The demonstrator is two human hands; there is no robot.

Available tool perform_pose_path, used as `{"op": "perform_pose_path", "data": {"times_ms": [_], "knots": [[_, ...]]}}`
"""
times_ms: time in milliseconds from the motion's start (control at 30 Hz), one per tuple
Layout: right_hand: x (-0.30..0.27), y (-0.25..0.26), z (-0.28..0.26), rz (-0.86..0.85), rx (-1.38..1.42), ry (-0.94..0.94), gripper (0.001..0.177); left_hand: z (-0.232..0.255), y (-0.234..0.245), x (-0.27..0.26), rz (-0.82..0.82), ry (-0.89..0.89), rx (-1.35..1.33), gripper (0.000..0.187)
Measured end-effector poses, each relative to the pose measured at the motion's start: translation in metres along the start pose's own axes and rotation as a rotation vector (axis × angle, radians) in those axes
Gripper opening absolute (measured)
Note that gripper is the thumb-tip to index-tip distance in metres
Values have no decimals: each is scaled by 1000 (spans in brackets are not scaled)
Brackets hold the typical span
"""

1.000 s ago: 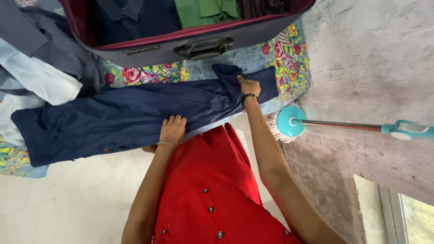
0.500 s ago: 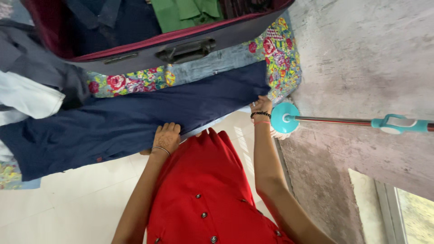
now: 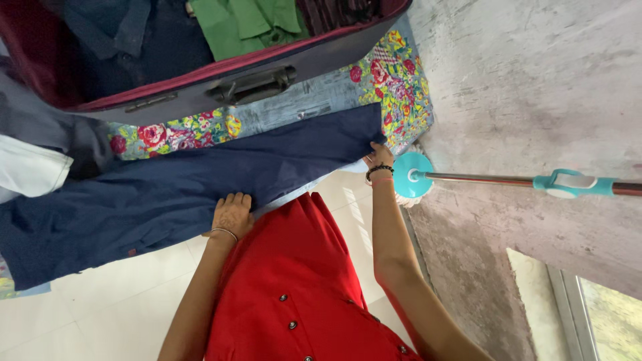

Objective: The person folds a pair of trousers by hand and places them into an open suitcase, then lays out and folds a pair of jeans on the bed.

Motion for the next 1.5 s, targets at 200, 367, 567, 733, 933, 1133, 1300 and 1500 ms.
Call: {"op": "perform_pose_path", "data": {"times_ms": [200, 367, 567, 733, 933, 1133, 1300, 1500], "knots": [[-17, -15, -56, 371, -955, 1038, 48, -4, -7, 5, 39, -15, 35, 29], [14, -47, -71, -79, -839, 893, 41, -5, -12, 5, 24, 3, 47, 27], [18, -51, -78, -62, -1204, 835, 37, -2, -4, 7, 30, 8, 26, 32], [-43, -76, -102, -46, -1151, 1434, 30, 1, 7, 1, 14, 28, -1, 25], [-63, -107, -134, 215, -1214, 1380, 24, 8, 17, -4, 255, -73, 17, 31], [-117, -130, -88, -60, -1493, 1594, 46, 7, 7, 2, 227, -48, 29, 22], [-209, -129, 34, -840, -1604, 1747, 39, -3, 3, -3, 154, -37, 64, 26], [-223, -125, 61, -769, -1734, 1503, 31, -39, -8, -31, 223, -22, 159, 44]]}}
Point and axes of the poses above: each hand's wrist, its own x-axis towards the middle knuckle, its own y-axis out of the back of the hand, z = x × y, the point moved 5 cm from there along x, towards the middle knuckle, and after that the axes turned 3 degrees about -x, right-handed, at the moved point
